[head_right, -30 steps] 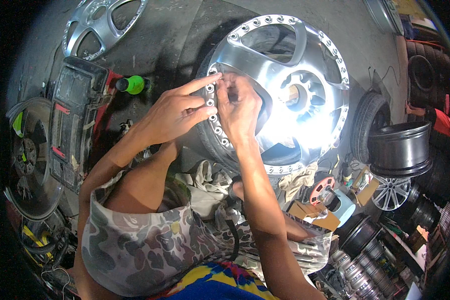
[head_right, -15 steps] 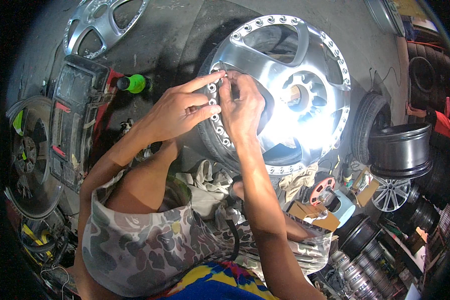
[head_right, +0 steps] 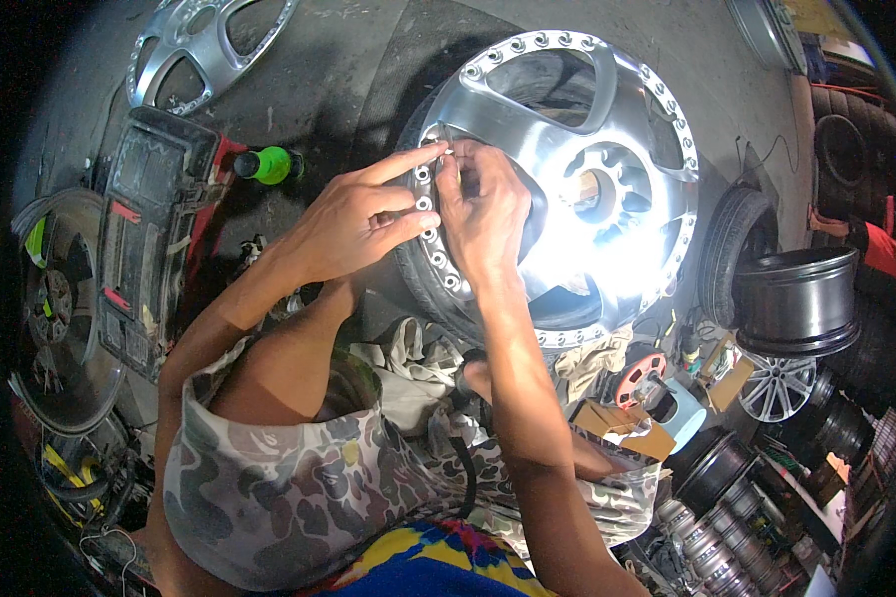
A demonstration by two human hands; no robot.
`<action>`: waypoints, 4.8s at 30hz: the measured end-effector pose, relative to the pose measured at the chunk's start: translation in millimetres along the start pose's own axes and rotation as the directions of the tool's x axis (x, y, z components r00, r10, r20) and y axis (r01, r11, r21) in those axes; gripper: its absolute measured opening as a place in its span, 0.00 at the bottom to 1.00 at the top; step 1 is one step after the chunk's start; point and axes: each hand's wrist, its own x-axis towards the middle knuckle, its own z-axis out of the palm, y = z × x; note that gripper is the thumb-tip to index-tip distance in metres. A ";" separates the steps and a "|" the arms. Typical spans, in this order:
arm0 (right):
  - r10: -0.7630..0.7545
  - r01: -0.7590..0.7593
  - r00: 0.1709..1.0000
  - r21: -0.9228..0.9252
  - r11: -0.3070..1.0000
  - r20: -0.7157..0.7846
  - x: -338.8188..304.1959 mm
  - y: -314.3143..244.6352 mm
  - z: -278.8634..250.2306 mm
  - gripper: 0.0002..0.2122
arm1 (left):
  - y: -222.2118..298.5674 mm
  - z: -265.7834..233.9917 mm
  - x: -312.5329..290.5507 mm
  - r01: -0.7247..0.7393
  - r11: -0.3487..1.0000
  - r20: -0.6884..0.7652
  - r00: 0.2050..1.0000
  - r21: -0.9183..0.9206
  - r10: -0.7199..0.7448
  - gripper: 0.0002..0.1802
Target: The person sits on the floor and applies small pieces of yellow tape to the bolt holes and edges of a silver car wheel rim. They handle the rim and tape by hand, placing pieces one at a time around the rim's circumference.
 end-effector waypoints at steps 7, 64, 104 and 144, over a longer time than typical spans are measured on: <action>0.030 -0.030 1.000 0.041 0.999 -0.005 -2.1 0.3 2.0 0.07 | -1.1 1.6 -2.3 -0.005 1.000 -0.011 1.000 0.002 0.005 0.24; 0.123 -0.148 0.946 0.060 0.987 0.298 8.5 -4.3 -32.1 0.08 | 5.5 2.0 -15.8 0.013 0.999 0.097 0.995 0.050 -0.018 0.22; -0.110 0.157 0.976 -0.258 0.953 0.188 12.5 -19.4 -12.4 0.08 | -2.2 9.3 -35.2 0.011 0.999 0.026 1.000 -0.042 -0.010 0.31; -0.003 0.013 0.997 -0.139 0.990 0.077 -4.2 -18.7 -21.1 0.07 | -12.1 -7.6 -19.2 -0.003 0.999 -0.064 0.998 0.045 0.006 0.28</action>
